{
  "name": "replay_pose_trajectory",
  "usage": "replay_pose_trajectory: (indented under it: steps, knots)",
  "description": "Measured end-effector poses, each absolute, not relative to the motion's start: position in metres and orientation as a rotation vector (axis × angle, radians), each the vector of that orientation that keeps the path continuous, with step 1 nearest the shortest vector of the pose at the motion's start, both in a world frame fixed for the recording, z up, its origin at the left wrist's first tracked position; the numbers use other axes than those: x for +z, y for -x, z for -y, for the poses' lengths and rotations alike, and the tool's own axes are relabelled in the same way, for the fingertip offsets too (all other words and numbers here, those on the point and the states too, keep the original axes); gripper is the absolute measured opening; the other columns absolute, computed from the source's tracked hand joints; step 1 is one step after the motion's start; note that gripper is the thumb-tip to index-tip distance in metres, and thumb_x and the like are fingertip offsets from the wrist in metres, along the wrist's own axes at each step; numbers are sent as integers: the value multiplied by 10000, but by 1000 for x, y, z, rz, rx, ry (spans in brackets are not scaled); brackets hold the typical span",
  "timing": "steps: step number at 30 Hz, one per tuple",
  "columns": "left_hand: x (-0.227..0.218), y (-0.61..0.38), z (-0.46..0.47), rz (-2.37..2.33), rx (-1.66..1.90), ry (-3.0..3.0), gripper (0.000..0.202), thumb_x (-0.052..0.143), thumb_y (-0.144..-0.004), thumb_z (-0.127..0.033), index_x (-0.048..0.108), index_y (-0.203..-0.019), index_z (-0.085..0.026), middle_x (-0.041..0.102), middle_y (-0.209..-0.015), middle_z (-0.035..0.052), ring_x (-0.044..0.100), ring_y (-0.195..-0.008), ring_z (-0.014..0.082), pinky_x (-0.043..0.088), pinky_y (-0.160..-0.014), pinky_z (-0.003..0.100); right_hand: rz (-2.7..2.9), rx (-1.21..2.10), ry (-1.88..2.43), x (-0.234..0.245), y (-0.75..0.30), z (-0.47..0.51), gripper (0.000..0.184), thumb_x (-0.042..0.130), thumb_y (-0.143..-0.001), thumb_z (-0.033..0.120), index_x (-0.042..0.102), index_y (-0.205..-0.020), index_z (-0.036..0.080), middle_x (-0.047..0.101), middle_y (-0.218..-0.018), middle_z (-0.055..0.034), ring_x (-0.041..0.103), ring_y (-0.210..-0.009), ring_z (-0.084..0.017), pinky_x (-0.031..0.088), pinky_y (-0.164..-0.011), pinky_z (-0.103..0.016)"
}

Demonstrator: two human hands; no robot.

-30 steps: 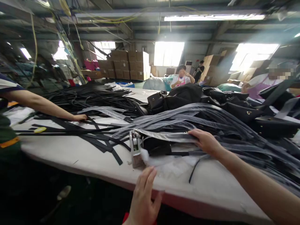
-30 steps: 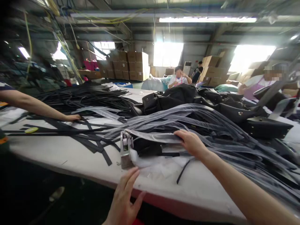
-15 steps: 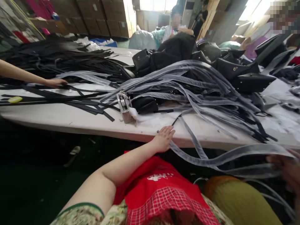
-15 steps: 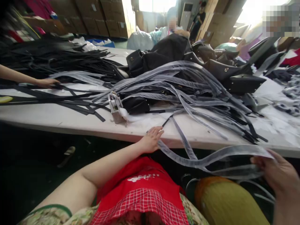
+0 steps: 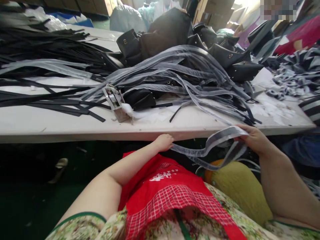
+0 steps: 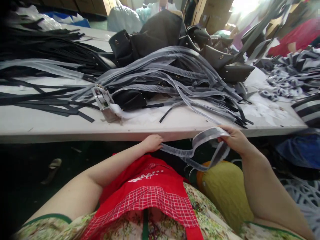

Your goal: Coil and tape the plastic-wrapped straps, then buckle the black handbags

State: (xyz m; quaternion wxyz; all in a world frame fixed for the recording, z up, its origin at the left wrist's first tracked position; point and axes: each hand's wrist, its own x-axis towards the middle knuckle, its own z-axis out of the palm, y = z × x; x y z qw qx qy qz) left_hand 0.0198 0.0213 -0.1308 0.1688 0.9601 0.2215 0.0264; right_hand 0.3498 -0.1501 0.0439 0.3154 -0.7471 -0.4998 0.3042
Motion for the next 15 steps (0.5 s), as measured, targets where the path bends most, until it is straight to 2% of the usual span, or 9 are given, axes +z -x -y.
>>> replay_pose_trajectory:
  steps: [3, 5, 7, 9, 10, 12, 13, 15]
  knots:
    - [-146, -13, -7, -669, -16, -2661, 269, 660, -802, -278, 640, -1021, -125, 624, -1110, 174, 576, -1072, 306, 459, -922, 397, 1365, 703, 2148, 47, -357, 141, 381, 493, -855, 552, 580, -786, 188, 552, -635, -8, 473, -592, -135, 372, -587, -271]
    - [-150, -4, -4, -720, -48, -2600, 255, 622, -829, -257, 625, -1043, -118, 627, -1101, 186, 583, -1055, 311, 459, -903, 416, 1447, 538, 2420, 45, -360, 137, 342, 501, -843, 503, 602, -816, 178, 609, -688, -66, 545, -654, -183, 413, -645, -312]
    - [-146, 6, -6, -732, -99, -2515, 195, 624, -831, -273, 636, -976, -142, 663, -988, 140, 617, -947, 278, 477, -839, 386, 1608, 243, 2639, 39, -345, 133, 354, 629, -737, 407, 633, -966, 137, 667, -907, -169, 615, -877, -293, 447, -794, -389]
    - [-134, 17, -8, -677, -154, -2409, 181, 646, -823, -342, 644, -864, -166, 673, -842, 71, 628, -799, 224, 485, -731, 318, 1870, 33, 2537, 27, -305, 128, 611, 684, -670, 325, 556, -1226, 107, 578, -1241, -230, 528, -1172, -370, 404, -970, -453]
    - [-126, 22, -9, -627, -170, -2354, 224, 641, -826, -397, 642, -830, -174, 665, -791, 40, 620, -743, 196, 477, -679, 284, 2019, 35, 2368, 20, -277, 124, 721, 681, -681, 320, 470, -1339, 112, 484, -1378, -220, 446, -1284, -364, 362, -1041, -463]
    - [-106, 33, -10, -507, -153, -2250, 335, 569, -861, -511, 636, -844, -183, 649, -769, -3, 599, -702, 150, 453, -629, 233, 2287, 259, 1973, 3, -215, 115, 808, 652, -745, 356, 327, -1454, 142, 369, -1495, -177, 355, -1374, -313, 319, -1105, -445]
    - [-96, 40, -11, -444, -107, -2174, 377, 526, -877, -545, 628, -869, -182, 641, -784, -15, 588, -706, 133, 445, -630, 218, 2364, 402, 1841, -5, -185, 110, 808, 650, -757, 365, 318, -1460, 144, 391, -1486, -172, 379, -1362, -303, 336, -1098, -438]
    - [-78, 55, -14, -331, -1, -1969, 405, 513, -879, -564, 610, -888, -171, 613, -790, -30, 558, -708, 110, 431, -648, 206, 2416, 683, 1751, -18, -139, 99, 633, 596, -809, 327, 425, -1390, 143, 560, -1342, -162, 539, -1221, -287, 435, -1007, -412]
